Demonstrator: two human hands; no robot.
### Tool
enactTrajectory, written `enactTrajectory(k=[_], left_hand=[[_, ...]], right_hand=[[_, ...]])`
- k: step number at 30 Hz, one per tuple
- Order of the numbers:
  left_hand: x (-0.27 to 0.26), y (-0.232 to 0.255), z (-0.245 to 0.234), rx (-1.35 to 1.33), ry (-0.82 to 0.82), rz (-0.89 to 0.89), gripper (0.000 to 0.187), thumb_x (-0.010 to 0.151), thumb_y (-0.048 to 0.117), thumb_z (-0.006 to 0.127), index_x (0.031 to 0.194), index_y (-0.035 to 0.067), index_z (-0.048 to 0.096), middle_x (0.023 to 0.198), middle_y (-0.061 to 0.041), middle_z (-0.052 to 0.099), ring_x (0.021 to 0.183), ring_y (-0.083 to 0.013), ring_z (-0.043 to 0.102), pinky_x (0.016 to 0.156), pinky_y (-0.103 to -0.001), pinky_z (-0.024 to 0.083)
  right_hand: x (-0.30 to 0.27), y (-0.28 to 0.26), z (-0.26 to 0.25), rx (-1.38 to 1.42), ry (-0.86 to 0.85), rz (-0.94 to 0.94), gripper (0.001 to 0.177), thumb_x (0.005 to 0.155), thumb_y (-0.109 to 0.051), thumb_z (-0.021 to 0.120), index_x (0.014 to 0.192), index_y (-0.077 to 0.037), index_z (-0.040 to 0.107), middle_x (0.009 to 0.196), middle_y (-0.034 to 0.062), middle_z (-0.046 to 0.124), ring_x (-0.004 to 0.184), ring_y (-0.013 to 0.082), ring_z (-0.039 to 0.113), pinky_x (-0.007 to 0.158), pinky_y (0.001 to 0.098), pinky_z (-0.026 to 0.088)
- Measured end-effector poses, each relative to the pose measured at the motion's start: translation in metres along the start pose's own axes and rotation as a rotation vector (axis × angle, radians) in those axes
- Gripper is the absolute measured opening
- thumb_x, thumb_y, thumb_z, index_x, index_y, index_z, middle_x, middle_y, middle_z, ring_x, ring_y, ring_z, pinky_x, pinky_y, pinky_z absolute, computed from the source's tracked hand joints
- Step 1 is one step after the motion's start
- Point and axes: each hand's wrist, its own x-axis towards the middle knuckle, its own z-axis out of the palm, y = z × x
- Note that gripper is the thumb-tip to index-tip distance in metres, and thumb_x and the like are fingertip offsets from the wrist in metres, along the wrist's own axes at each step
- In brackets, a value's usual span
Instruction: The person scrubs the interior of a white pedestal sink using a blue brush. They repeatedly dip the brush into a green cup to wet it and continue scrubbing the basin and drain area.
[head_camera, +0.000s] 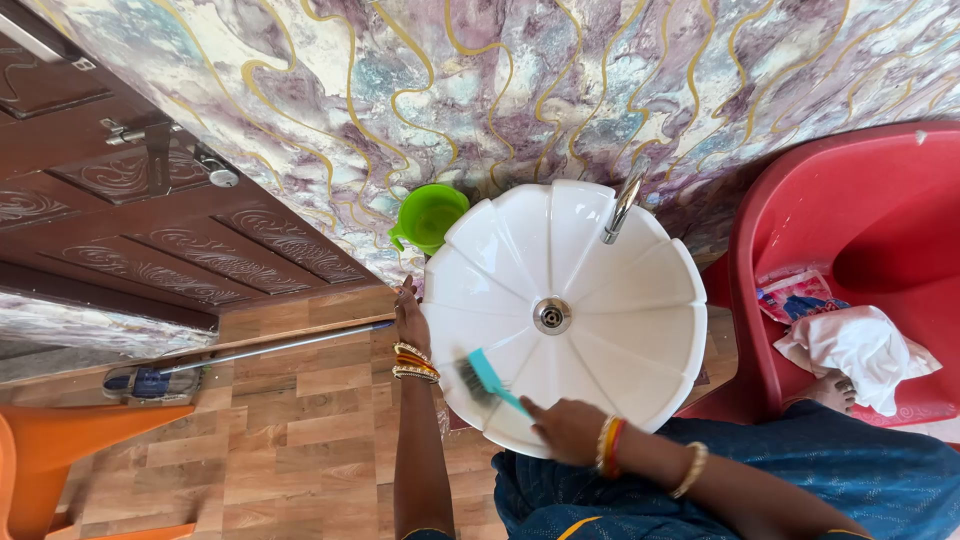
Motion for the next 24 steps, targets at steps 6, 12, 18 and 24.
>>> enactTrajectory(k=[6,12,18,24], left_hand=[[-0.024,0.056,0.004,0.141,-0.013,-0.03,0.08,0.101,0.067,0.026,0.151,0.009,0.049,0.154,-0.024,0.043,0.138,-0.0358,0.05,0.113,-0.043,0.038],[-0.02,0.048,0.006,0.2,0.045,-0.014,0.076,0.103,0.064,0.028,0.149,0.01,0.053,0.147,-0.026,0.051,0.135,-0.0378,0.054,0.112,-0.045,0.043],[-0.022,0.046,0.004,0.365,0.019,-0.039,0.07,0.104,0.06,0.025,0.15,0.015,0.053,0.147,-0.027,0.049,0.134,-0.0434,0.049,0.112,-0.05,0.04],[-0.022,0.049,0.005,0.459,-0.01,-0.016,0.076,0.101,0.066,0.024,0.148,0.013,0.053,0.144,-0.026,0.054,0.129,-0.0438,0.056,0.107,-0.05,0.045]], right_hand=[[0.036,0.103,-0.004,-0.076,0.175,0.408,0.061,0.104,-0.033,0.042,0.16,-0.014,0.028,0.091,0.0207,0.073,0.077,0.0362,0.073,0.07,0.053,0.059],[0.109,0.125,-0.053,-0.108,0.603,0.352,0.062,0.103,-0.033,0.046,0.16,-0.017,0.026,0.085,0.0198,0.07,0.075,0.0396,0.071,0.067,0.0536,0.058],[0.054,0.119,-0.006,-0.085,0.25,0.437,0.074,0.098,-0.024,0.048,0.164,-0.013,0.018,0.095,0.0218,0.074,0.083,0.0388,0.074,0.076,0.0517,0.058],[0.094,0.143,-0.041,-0.136,0.49,0.497,0.06,0.103,-0.033,0.047,0.159,-0.018,0.031,0.096,0.021,0.073,0.08,0.0402,0.073,0.07,0.0533,0.058]])
